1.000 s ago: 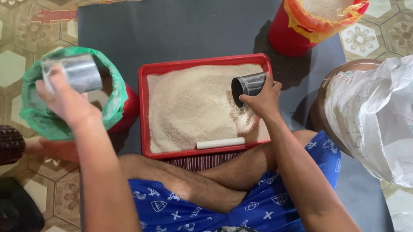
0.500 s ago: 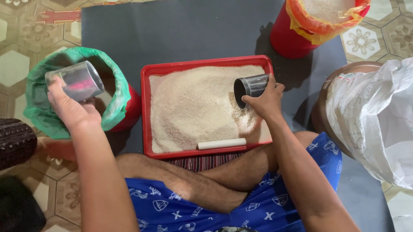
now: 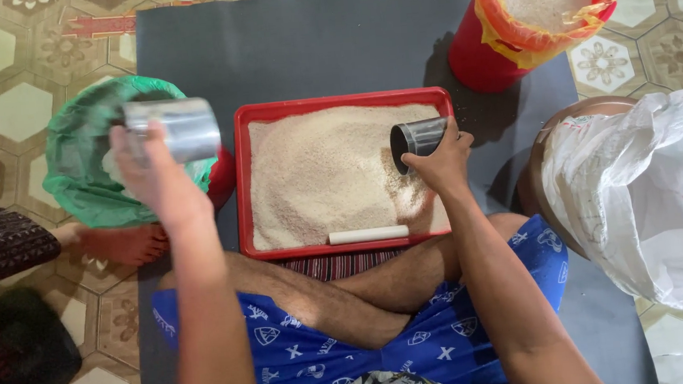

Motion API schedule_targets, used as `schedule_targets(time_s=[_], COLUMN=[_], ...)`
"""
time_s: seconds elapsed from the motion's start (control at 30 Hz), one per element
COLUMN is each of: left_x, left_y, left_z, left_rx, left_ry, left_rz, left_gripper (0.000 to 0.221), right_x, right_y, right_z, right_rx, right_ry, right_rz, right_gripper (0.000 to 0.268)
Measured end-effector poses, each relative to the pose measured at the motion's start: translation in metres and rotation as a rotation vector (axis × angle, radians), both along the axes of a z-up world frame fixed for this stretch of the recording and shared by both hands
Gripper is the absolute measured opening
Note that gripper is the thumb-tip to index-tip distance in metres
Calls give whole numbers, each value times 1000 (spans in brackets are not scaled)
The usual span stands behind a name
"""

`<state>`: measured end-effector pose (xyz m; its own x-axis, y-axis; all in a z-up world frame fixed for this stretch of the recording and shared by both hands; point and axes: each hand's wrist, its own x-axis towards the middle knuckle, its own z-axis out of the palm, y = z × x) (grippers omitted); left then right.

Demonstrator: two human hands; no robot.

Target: The person transfers rice from a tray into bags by scooping the rice into metal cups, tamping it down with a stick, then pouring the contents into the bags.

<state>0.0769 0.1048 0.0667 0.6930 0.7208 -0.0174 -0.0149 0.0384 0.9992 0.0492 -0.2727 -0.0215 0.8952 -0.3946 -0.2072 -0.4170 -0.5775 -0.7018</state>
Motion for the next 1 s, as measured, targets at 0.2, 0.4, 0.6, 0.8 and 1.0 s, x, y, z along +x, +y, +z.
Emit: schedule_targets(time_s=[0.2, 0.4, 0.6, 0.8, 1.0], left_x=[-45, -45, -49, -61, -81], left_y=[-99, -103, -107, -107, -123], left_z=[23, -94, -136, -110, -102], left_rx=[-12, 118, 103, 458, 973], left_ry=[119, 715, 789, 817, 546], left_rz=[-182, -397, -469, -609, -721], left_gripper=[70, 94, 102, 98, 103], right_x=[-1, -12, -13, -11, -12], right_y=[-6, 0, -5, -6, -3], right_z=[-7, 21, 6, 5, -13], right_rx=[-59, -228, -408, -450, -481], right_ry=[-7, 23, 236, 337, 355], right_rz=[22, 50, 161, 202, 248], right_gripper=[117, 118, 127, 126, 127])
